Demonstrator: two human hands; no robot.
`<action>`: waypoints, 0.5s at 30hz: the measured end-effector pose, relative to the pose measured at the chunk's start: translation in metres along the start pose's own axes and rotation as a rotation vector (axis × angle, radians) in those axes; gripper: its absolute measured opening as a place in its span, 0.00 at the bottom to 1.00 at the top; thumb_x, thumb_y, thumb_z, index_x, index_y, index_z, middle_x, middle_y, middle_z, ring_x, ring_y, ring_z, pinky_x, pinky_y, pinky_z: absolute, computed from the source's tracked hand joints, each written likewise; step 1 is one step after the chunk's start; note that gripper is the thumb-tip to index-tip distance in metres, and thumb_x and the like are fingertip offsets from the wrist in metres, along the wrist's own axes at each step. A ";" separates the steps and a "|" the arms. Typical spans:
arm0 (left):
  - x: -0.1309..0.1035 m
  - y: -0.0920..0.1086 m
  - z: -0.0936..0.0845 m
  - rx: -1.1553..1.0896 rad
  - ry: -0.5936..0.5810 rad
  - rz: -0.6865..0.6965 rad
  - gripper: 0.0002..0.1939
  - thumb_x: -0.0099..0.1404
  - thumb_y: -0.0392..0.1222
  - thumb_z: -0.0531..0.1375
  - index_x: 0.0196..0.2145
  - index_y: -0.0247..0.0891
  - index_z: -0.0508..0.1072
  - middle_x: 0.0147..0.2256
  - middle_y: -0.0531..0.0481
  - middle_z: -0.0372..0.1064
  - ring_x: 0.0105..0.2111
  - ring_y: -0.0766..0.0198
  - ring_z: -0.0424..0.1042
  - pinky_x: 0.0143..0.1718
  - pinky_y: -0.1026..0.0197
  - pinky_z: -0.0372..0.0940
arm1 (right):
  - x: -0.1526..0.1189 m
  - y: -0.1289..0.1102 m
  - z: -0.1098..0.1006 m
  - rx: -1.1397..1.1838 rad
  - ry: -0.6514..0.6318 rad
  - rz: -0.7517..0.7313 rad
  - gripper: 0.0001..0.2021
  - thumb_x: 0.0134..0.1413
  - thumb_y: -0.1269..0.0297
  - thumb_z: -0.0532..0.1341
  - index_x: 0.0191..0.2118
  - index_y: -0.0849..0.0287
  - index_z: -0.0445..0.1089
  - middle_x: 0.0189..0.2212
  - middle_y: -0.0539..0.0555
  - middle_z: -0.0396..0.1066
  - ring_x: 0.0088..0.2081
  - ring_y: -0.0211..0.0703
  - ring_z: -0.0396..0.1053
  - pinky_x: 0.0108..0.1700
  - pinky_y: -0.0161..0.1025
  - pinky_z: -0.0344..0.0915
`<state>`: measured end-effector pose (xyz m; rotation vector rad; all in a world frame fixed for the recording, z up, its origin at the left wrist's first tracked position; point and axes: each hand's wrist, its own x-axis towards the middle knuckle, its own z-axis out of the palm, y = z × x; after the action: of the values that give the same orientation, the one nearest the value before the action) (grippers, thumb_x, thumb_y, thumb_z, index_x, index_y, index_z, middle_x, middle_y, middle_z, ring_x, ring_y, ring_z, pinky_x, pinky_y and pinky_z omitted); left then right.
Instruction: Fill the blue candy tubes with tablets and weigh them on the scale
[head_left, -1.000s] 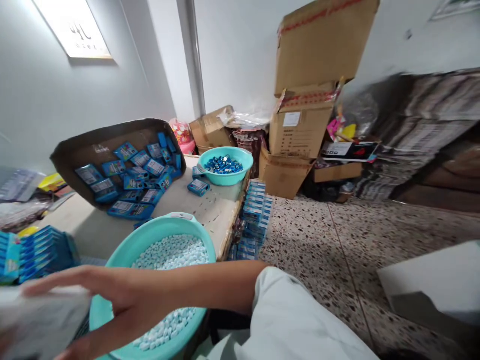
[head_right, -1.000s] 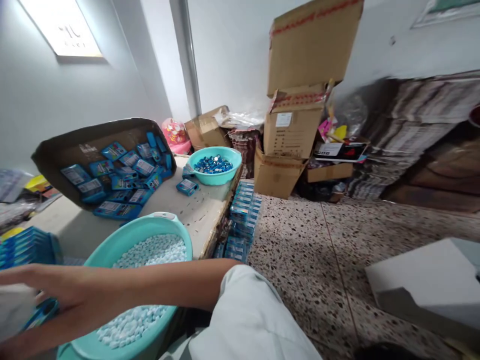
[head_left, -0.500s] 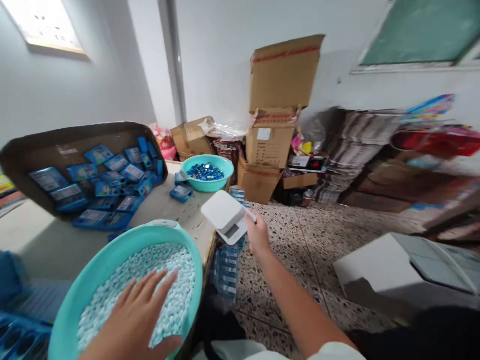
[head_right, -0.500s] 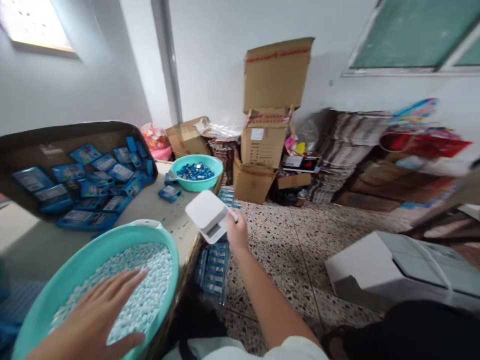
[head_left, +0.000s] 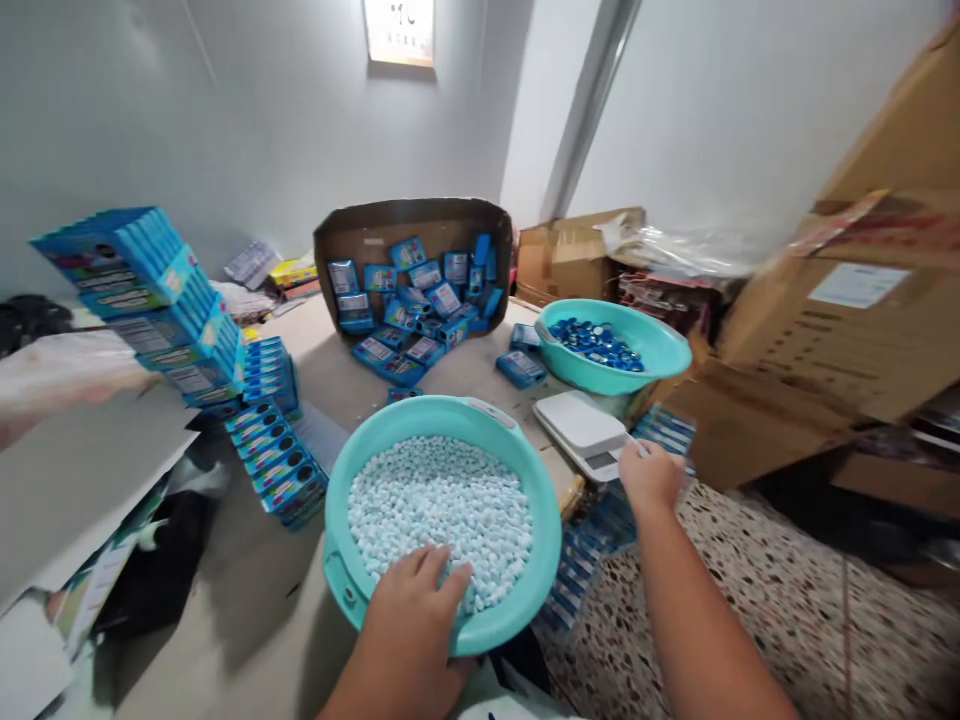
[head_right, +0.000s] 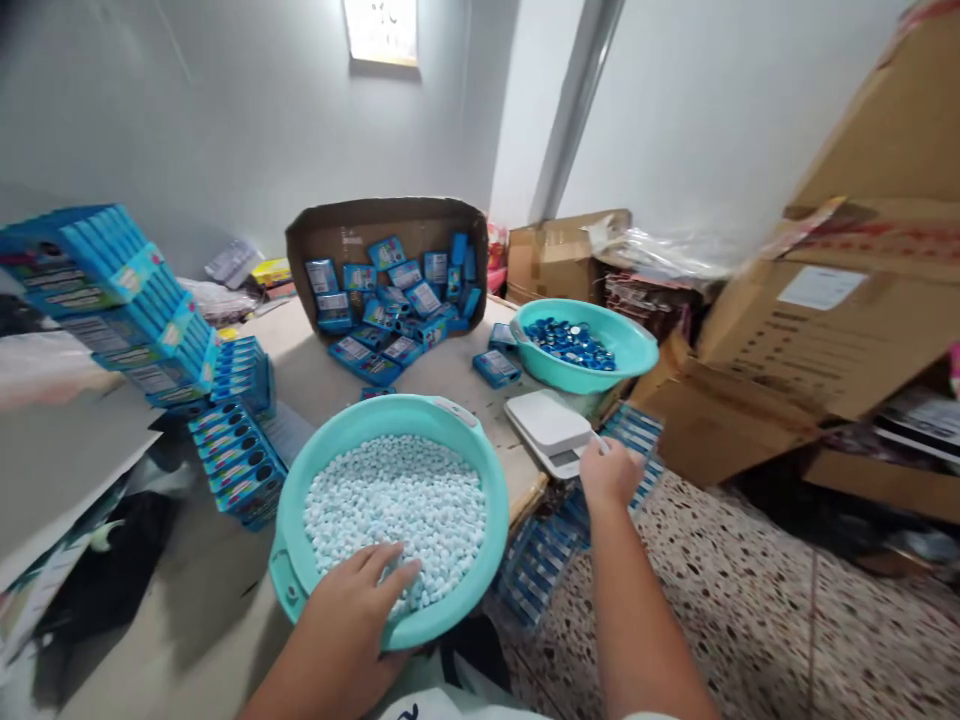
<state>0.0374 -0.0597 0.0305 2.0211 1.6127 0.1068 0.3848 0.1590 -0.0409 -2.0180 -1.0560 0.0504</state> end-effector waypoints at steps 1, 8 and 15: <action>0.001 -0.001 0.001 -0.027 0.008 -0.002 0.38 0.56 0.44 0.67 0.65 0.48 0.69 0.69 0.43 0.59 0.67 0.40 0.59 0.69 0.38 0.56 | -0.003 -0.007 -0.003 -0.011 0.036 -0.021 0.09 0.54 0.64 0.63 0.38 0.64 0.73 0.37 0.63 0.72 0.48 0.62 0.69 0.53 0.61 0.64; -0.007 -0.012 0.012 -0.279 0.302 0.260 0.35 0.57 0.56 0.69 0.61 0.47 0.72 0.60 0.42 0.71 0.61 0.42 0.68 0.70 0.29 0.48 | -0.051 -0.072 -0.027 0.156 0.078 -0.401 0.14 0.51 0.61 0.56 0.41 0.59 0.73 0.43 0.65 0.74 0.50 0.62 0.71 0.58 0.60 0.64; -0.022 -0.105 -0.032 -0.465 1.198 -0.289 0.15 0.65 0.52 0.62 0.43 0.40 0.77 0.45 0.42 0.76 0.50 0.51 0.75 0.61 0.44 0.65 | -0.088 -0.146 -0.020 0.265 -0.869 -0.917 0.14 0.55 0.47 0.57 0.39 0.47 0.75 0.42 0.62 0.77 0.43 0.58 0.76 0.49 0.55 0.71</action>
<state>-0.0734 -0.0550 0.0151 1.3171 2.1881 1.6519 0.2395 0.1283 0.0444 -1.0852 -2.2808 0.5787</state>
